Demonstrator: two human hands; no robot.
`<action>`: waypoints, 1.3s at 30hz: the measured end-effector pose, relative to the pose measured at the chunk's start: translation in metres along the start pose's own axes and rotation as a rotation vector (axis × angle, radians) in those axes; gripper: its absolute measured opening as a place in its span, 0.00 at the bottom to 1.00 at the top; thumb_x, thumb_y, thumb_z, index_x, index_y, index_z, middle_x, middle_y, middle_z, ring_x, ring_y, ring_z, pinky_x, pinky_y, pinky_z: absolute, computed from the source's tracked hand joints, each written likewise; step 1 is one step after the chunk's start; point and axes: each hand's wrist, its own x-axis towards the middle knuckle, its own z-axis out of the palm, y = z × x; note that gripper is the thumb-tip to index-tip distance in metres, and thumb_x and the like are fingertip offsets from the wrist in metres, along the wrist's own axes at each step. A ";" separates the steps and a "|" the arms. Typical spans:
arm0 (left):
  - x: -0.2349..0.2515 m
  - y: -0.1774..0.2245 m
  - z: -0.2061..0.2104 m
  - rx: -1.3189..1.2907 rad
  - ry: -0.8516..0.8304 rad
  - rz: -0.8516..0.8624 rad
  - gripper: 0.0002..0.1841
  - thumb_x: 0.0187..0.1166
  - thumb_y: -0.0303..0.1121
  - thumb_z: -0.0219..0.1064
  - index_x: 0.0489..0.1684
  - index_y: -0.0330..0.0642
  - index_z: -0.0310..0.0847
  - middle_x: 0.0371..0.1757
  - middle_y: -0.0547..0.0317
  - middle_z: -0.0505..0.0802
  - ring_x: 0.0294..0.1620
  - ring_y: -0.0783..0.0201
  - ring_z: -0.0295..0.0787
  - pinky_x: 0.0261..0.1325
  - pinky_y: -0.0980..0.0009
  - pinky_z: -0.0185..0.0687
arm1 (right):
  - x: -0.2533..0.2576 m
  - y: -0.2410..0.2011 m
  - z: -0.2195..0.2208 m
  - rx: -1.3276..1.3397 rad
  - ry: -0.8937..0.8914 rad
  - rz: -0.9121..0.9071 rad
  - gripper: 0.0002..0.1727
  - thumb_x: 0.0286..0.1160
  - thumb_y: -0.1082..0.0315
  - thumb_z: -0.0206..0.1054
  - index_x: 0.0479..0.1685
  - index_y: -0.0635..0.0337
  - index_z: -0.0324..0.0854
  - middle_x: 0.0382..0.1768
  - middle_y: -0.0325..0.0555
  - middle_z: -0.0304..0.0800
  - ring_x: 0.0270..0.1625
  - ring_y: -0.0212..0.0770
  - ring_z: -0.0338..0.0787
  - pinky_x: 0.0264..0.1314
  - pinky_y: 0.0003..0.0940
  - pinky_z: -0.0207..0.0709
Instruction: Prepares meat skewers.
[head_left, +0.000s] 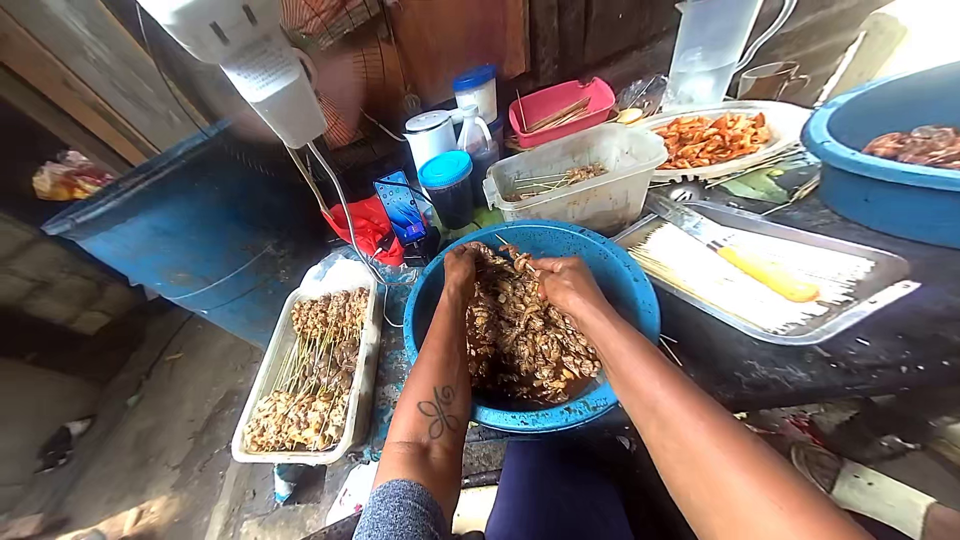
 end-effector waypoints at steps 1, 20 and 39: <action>-0.003 0.003 0.002 -0.040 0.008 -0.016 0.11 0.93 0.31 0.52 0.48 0.33 0.77 0.29 0.57 0.84 0.24 0.68 0.81 0.30 0.71 0.83 | 0.000 0.000 0.000 -0.007 -0.010 0.001 0.20 0.91 0.73 0.53 0.71 0.57 0.87 0.51 0.61 0.91 0.50 0.56 0.88 0.58 0.60 0.77; -0.001 0.004 0.000 -0.269 -0.038 -0.077 0.12 0.93 0.32 0.52 0.62 0.38 0.77 0.39 0.58 0.84 0.33 0.66 0.82 0.39 0.68 0.83 | -0.002 0.003 0.000 -0.047 -0.020 -0.018 0.20 0.90 0.73 0.53 0.71 0.57 0.87 0.48 0.59 0.91 0.47 0.54 0.86 0.56 0.57 0.77; -0.007 0.009 -0.011 0.093 -0.018 0.108 0.10 0.89 0.28 0.60 0.46 0.30 0.85 0.33 0.57 0.89 0.27 0.72 0.80 0.32 0.77 0.77 | -0.003 0.001 0.000 -0.038 -0.026 -0.029 0.19 0.91 0.73 0.54 0.69 0.58 0.88 0.52 0.60 0.92 0.50 0.55 0.88 0.59 0.57 0.77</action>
